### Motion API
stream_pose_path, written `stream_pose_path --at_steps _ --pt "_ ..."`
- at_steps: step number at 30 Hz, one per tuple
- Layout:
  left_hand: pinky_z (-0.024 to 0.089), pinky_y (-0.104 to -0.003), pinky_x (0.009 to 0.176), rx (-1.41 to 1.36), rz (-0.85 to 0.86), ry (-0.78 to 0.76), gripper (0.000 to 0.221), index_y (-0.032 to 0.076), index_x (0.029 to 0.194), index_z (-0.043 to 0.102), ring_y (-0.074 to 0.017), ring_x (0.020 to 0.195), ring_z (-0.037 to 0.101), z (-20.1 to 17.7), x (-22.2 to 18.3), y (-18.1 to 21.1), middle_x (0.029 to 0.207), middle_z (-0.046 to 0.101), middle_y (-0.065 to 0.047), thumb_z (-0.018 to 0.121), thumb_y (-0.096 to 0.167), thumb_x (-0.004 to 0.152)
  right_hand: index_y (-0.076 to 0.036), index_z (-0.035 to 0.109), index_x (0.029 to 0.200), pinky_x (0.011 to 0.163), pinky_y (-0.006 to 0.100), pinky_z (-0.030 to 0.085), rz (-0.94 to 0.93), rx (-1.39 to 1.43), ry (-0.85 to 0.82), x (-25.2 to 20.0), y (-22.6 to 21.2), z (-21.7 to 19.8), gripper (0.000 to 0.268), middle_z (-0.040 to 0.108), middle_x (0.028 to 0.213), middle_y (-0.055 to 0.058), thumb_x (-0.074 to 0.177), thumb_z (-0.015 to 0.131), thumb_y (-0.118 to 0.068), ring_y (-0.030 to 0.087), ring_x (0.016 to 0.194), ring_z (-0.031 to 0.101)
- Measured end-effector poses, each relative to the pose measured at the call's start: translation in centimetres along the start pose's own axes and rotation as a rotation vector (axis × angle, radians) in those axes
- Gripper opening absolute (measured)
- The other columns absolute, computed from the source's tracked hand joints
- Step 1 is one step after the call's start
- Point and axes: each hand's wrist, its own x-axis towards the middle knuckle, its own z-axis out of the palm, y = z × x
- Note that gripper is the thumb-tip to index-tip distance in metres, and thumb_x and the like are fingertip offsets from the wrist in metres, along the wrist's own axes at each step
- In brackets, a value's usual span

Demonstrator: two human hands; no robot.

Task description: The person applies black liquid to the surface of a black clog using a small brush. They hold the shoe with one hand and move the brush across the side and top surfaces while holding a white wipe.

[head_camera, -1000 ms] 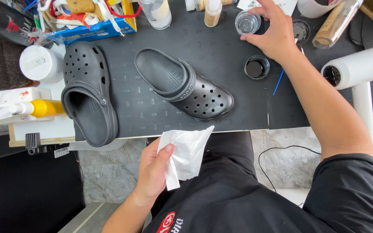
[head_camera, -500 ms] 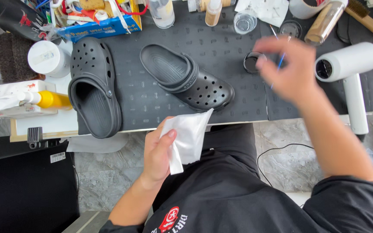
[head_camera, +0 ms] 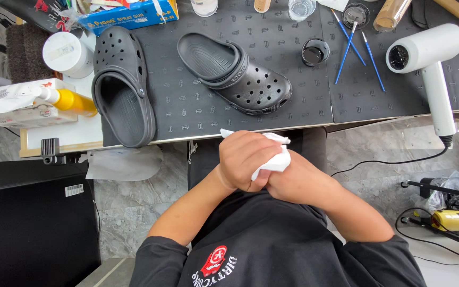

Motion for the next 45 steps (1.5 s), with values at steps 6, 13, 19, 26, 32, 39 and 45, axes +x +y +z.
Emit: stream_pose_path --at_steps 6,13,19,26,32,39,45 --pt "0.057 -0.038 0.098 -0.408 -0.513 0.164 0.043 -0.001 0.119 0.064 -0.0308 0.113 0.072 2.2 -1.0 -1.4 0.122 0.071 -0.015 0.043 0.035 0.113 -0.001 0.060 0.130 0.107 0.045 0.049 -0.051 0.072 0.432 -0.6 0.7 -4.1 0.044 0.065 0.129 0.023 0.094 0.068 -0.024 0.038 0.125 0.063" --pt "0.015 -0.037 0.134 -1.321 -0.791 -0.027 0.098 0.000 0.167 0.003 -0.0197 0.164 0.018 4.9 -1.4 -0.4 0.174 0.018 -0.010 0.037 0.068 0.106 -0.001 0.062 0.131 0.117 0.059 0.038 -0.198 -0.218 0.717 3.1 6.7 -0.2 0.046 0.057 0.137 0.030 0.107 0.050 -0.039 0.049 0.137 0.048" --pt "0.037 -0.037 0.123 -1.010 -0.671 -0.014 0.068 0.001 0.159 0.039 -0.0264 0.146 0.046 2.3 -0.3 -3.3 0.155 0.046 -0.013 0.051 0.048 0.112 0.009 0.061 0.119 0.091 0.041 0.056 0.020 0.208 1.080 4.4 8.3 -0.4 0.048 0.069 0.111 0.025 0.117 0.047 -0.037 0.037 0.099 0.068" --pt "0.052 -0.038 0.105 -0.124 -0.557 -0.123 0.038 -0.001 0.135 0.059 -0.0333 0.123 0.063 1.9 2.3 -1.8 0.131 0.064 -0.018 0.063 0.006 0.098 0.005 0.054 0.084 0.055 0.031 0.040 -0.071 0.496 1.038 3.3 6.0 -0.4 0.046 0.059 0.078 0.015 0.112 0.048 -0.030 0.021 0.060 0.052" --pt "0.055 -0.035 0.090 -0.455 -0.634 -0.269 0.045 0.001 0.117 0.060 -0.0268 0.105 0.067 2.5 0.4 -2.8 0.111 0.065 -0.015 0.079 0.012 0.078 -0.002 0.068 0.091 0.087 0.052 0.051 -0.443 -0.281 0.614 3.5 4.2 -2.4 0.057 0.064 0.097 0.016 0.107 0.044 -0.052 0.037 0.093 0.063" --pt "0.053 -0.030 0.093 -1.221 -1.119 -0.229 0.035 -0.001 0.132 0.061 -0.0128 0.106 0.066 0.7 -0.3 -4.0 0.116 0.069 -0.006 0.060 0.011 0.099 -0.010 0.080 0.111 0.118 0.059 0.032 -0.289 -0.489 0.507 2.5 5.1 -3.6 0.025 0.069 0.133 0.005 0.097 0.066 -0.024 0.030 0.130 0.062" --pt "0.053 -0.028 0.081 -0.963 -1.090 -0.215 0.036 -0.006 0.131 0.069 -0.0156 0.091 0.067 1.3 -2.6 -4.6 0.115 0.076 -0.016 0.071 0.009 0.098 -0.012 0.076 0.107 0.115 0.060 0.038 -0.338 -0.333 0.503 1.9 6.4 -4.8 0.026 0.067 0.133 0.003 0.083 0.086 -0.013 0.033 0.131 0.060"
